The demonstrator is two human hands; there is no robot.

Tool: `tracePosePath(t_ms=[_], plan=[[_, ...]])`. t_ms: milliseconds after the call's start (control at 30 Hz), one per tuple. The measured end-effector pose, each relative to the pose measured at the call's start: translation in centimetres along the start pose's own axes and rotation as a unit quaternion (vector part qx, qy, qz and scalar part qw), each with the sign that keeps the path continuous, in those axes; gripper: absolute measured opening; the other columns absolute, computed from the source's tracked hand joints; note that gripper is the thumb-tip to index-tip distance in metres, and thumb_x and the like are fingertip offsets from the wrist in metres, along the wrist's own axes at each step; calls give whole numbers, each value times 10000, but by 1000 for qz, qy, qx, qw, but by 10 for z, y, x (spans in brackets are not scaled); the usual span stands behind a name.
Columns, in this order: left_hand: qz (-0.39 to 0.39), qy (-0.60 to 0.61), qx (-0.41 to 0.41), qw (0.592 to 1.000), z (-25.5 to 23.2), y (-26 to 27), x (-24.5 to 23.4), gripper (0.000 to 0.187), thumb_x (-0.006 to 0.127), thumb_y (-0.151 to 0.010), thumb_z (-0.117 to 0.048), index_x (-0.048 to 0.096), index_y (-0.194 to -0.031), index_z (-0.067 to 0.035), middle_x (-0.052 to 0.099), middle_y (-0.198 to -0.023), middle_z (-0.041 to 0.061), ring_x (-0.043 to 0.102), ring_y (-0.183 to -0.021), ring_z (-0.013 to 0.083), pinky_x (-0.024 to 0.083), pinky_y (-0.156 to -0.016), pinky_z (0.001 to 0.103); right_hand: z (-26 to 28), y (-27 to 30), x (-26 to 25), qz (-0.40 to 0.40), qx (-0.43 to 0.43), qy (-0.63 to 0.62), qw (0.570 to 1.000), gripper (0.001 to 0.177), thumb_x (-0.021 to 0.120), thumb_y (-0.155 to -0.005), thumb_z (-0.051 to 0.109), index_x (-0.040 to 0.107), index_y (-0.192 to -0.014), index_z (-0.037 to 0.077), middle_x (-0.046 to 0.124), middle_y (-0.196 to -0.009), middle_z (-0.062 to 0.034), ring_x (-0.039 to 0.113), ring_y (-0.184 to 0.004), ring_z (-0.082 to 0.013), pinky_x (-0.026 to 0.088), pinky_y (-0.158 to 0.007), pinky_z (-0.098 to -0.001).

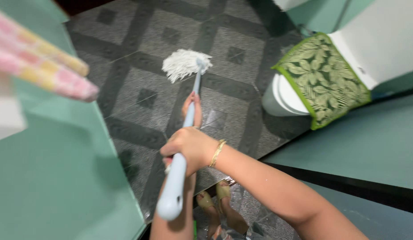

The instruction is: The person mops the bathroom floor, repeatedly wringing the mop head by hand between cleaning the tiles near the toilet and sink.

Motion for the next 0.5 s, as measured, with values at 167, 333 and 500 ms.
tracePosePath(t_ms=[167, 333, 500], plan=[[177, -72, -72, 979, -19, 43, 101, 399, 687, -985, -308, 616, -1280, -50, 638, -1183, 113, 641, -1054, 196, 499, -944, 317, -77, 60, -20, -28, 49, 35, 998, 188, 776, -700, 275, 644, -710, 142, 657, -685, -39, 697, -687, -252, 554, -696, -412], [143, 4, 314, 939, -145, 87, 139, 334, 642, -1057, -141, 543, -1368, -75, 547, -1427, 109, 441, -1491, 261, 329, -1296, 455, -151, 128, -93, -167, 166, 141, 962, 219, 762, -823, 167, 592, -724, 71, 624, -720, -76, 636, -695, -263, 525, -709, -374], [232, 264, 109, 930, -122, 87, 124, 457, 634, -886, -26, 650, -1334, -115, 583, -1349, 93, 500, -1352, 279, 406, -1227, 496, -127, 118, -66, -195, 84, 102, 972, 300, 782, -764, 185, 532, -657, 59, 533, -641, -80, 583, -632, -265, 470, -640, -397]])
Point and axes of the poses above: each hand's wrist, its own y-axis away from the middle knuckle, its own x-axis out of the palm, z = x × y, the point moved 9 cm from there along -y, towards the middle knuckle
